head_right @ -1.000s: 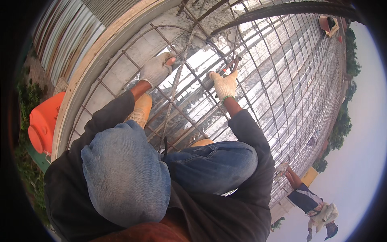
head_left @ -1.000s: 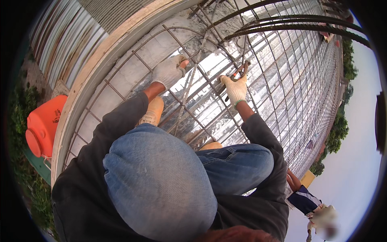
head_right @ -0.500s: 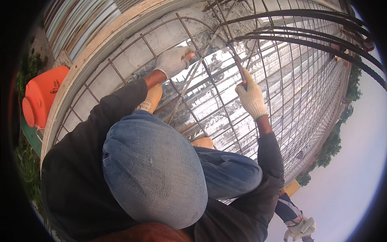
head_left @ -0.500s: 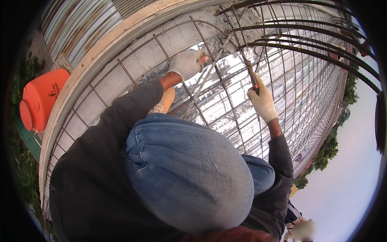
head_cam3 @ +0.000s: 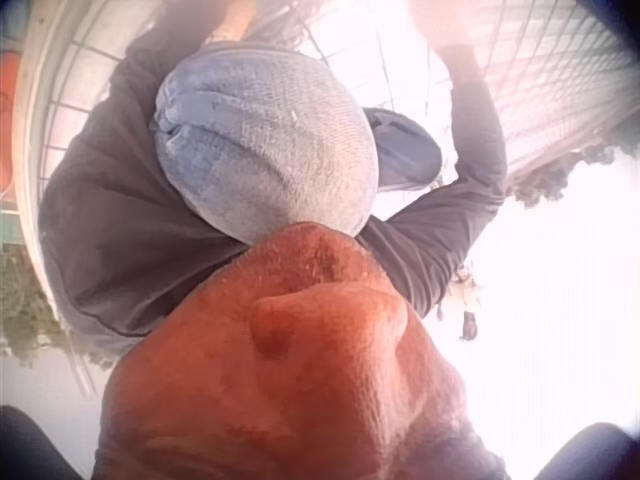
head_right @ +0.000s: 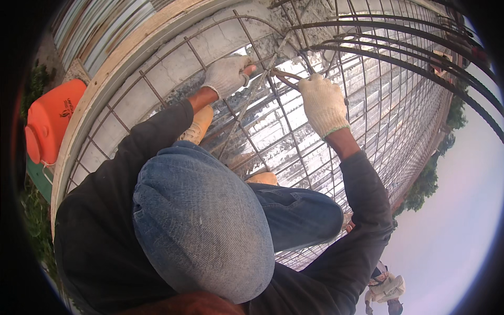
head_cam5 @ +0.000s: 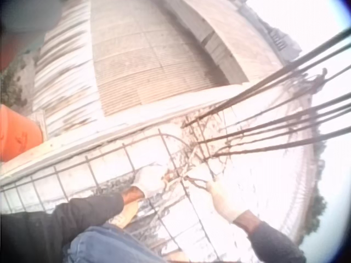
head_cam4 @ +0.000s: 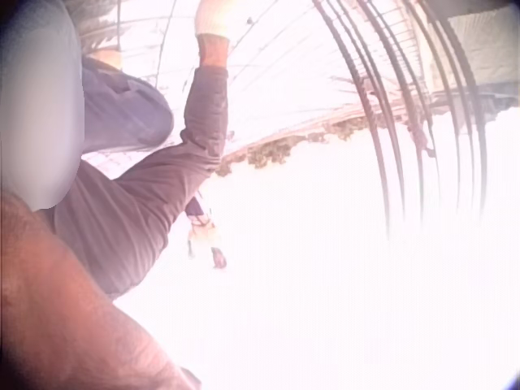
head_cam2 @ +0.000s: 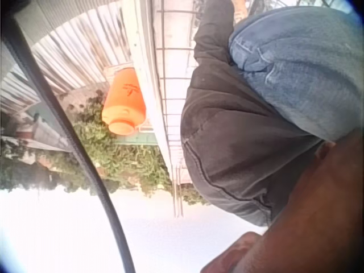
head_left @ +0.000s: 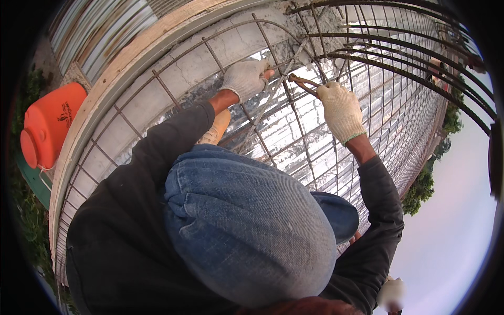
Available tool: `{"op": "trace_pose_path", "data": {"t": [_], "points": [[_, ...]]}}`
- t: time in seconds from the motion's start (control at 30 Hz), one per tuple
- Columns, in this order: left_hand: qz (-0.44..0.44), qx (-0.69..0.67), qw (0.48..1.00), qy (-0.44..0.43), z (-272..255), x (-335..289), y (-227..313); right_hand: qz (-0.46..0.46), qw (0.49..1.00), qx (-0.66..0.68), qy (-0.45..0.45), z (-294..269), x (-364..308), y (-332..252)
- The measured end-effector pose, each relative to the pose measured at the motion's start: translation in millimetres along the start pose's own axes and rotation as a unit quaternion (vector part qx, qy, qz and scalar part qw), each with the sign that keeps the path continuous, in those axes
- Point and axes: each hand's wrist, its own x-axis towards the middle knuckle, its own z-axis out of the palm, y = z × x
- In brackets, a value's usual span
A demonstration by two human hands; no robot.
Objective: The person uses pliers to twist wire ties at intersections of a rebar grid on a construction site. They repeatedly position the pliers, grip the wire, and twist to secure the bars together.
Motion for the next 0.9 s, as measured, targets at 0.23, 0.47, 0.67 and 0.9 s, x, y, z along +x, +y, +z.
{"op": "trace_pose_path", "data": {"t": [0.23, 0.47, 0.67, 0.9], "points": [[-0.015, -0.007, 1.000, -0.010, -8, -3, 7, 0.008, 0.995, -0.098, -0.033, -10, 6, -17], [-0.009, 0.003, 1.000, -0.007, -9, -2, 8, -0.009, 0.987, -0.157, -0.041, -24, 17, -28], [-0.008, 0.003, 1.000, -0.002, -8, -1, 8, -0.020, 0.989, -0.136, -0.061, -34, 24, -26], [-0.012, 0.009, 1.000, -0.010, -9, -1, 7, -0.030, 0.988, 0.083, -0.124, -19, 39, 9]]}}
